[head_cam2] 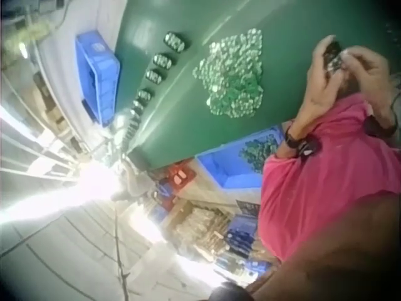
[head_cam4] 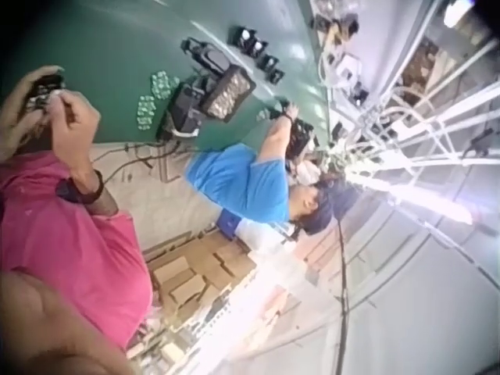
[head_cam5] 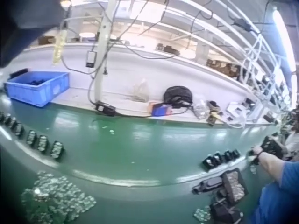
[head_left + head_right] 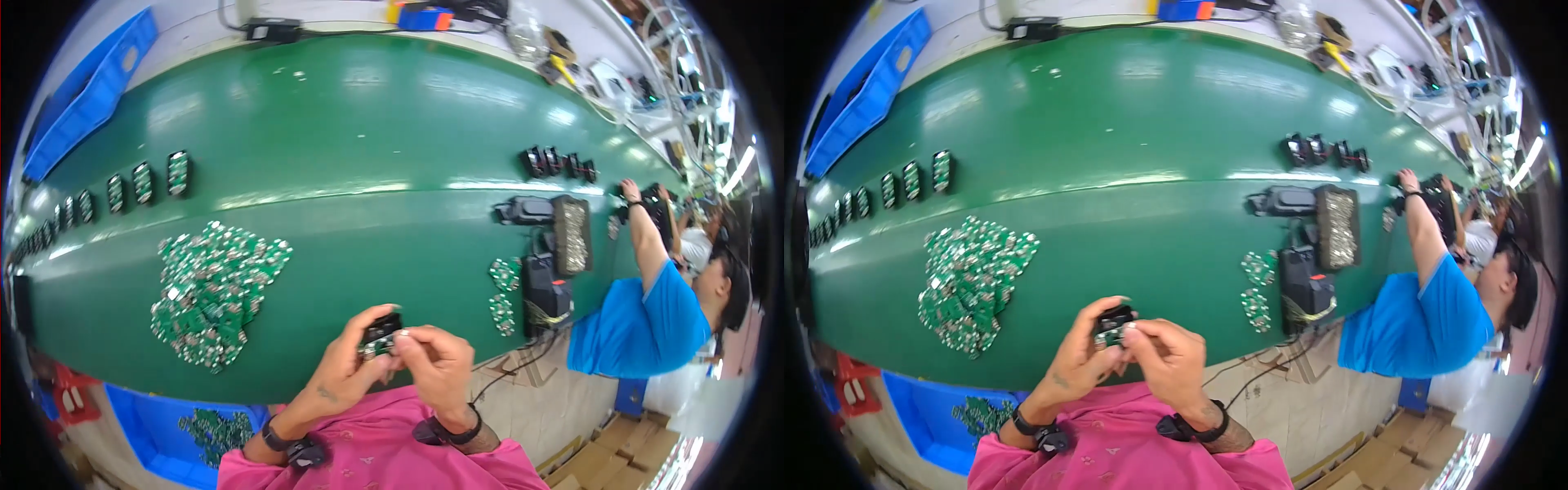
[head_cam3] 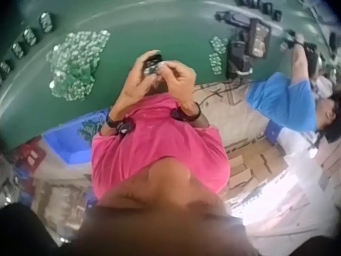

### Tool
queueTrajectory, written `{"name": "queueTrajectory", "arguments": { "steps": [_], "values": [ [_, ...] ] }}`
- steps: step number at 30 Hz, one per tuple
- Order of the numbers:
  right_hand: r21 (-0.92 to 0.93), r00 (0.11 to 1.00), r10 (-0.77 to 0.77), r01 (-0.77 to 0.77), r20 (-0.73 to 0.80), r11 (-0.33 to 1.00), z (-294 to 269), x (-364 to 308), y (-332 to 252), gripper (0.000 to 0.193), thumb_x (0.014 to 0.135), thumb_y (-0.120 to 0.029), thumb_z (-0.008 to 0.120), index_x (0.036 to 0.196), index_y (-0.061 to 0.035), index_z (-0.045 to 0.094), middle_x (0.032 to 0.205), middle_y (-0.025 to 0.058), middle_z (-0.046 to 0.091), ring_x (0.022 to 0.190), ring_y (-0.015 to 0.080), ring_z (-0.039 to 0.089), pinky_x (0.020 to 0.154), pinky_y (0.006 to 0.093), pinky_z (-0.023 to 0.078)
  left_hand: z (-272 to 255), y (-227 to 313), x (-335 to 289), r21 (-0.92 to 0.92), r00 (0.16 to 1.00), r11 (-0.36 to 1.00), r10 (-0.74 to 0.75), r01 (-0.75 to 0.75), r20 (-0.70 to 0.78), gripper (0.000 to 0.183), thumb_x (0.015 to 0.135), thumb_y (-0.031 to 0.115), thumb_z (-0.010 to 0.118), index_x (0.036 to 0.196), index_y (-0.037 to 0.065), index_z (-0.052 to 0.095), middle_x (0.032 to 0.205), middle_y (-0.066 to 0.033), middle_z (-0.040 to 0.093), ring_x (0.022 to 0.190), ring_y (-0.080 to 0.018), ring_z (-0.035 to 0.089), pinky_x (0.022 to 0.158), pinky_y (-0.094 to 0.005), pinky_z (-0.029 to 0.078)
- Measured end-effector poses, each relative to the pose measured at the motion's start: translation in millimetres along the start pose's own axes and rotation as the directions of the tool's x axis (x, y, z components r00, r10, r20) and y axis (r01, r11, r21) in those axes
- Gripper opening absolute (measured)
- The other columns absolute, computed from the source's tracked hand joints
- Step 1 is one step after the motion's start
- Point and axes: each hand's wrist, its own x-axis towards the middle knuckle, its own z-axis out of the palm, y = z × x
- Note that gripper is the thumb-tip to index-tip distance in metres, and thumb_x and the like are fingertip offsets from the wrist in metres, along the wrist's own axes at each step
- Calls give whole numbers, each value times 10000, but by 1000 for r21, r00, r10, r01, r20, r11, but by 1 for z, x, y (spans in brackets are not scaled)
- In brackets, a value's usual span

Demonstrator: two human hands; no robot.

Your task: Assembling circuit boards into plastic housings on an industrial assembly line.

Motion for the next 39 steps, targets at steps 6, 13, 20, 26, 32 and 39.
{"name": "queueTrajectory", "arguments": {
  "steps": [6,13,20,26,32,39],
  "values": [
    [-57,988,-116,122,102,991,5,3,9,103,946,0,604,1012,64,651,838,112,644,673,147,669,567,268,539,4,9,0,112,988,990,-67,83,-139,569,926,-37,462,1456,54,276,1078,-111,574,721,-111,561,632,-259,483],
    [-438,930,-349,364,117,822,-2,6,-13,35,870,-6,658,894,19,663,706,90,628,587,184,634,520,292,491,6,11,3,369,989,929,55,0,-138,598,925,-63,454,1476,65,261,1100,-91,570,700,-86,539,611,-250,476],
    [-466,903,-73,286,423,837,-24,22,-28,13,817,-17,675,823,-16,664,682,101,629,527,225,593,479,322,450,4,24,-3,305,995,950,-35,62,-93,602,928,-44,479,1486,50,272,960,-78,587,726,-101,567,629,-264,481],
    [-441,887,-24,253,460,861,-27,24,-36,40,808,-24,691,799,-2,660,659,90,622,513,192,585,478,300,439,0,23,-3,406,1000,914,18,-15,-3,621,912,-34,519,1482,57,290,1167,-152,524,981,-243,558,840,-346,463],
    [-432,876,11,226,482,873,-31,26,-34,50,805,-27,697,787,4,663,645,83,624,513,162,589,481,285,439,1,34,-3,495,998,869,-28,-3,56,629,907,-2,546,1482,82,304,1299,-232,471,1108,-405,558,949,-440,463],
    [-441,867,-21,273,497,855,-33,27,-33,53,820,-30,687,801,6,653,661,90,618,523,182,583,480,310,424,6,33,-1,639,999,769,1,-29,43,641,916,15,554,1485,117,276,1245,-244,470,980,-464,600,816,-487,508]
  ]
}}
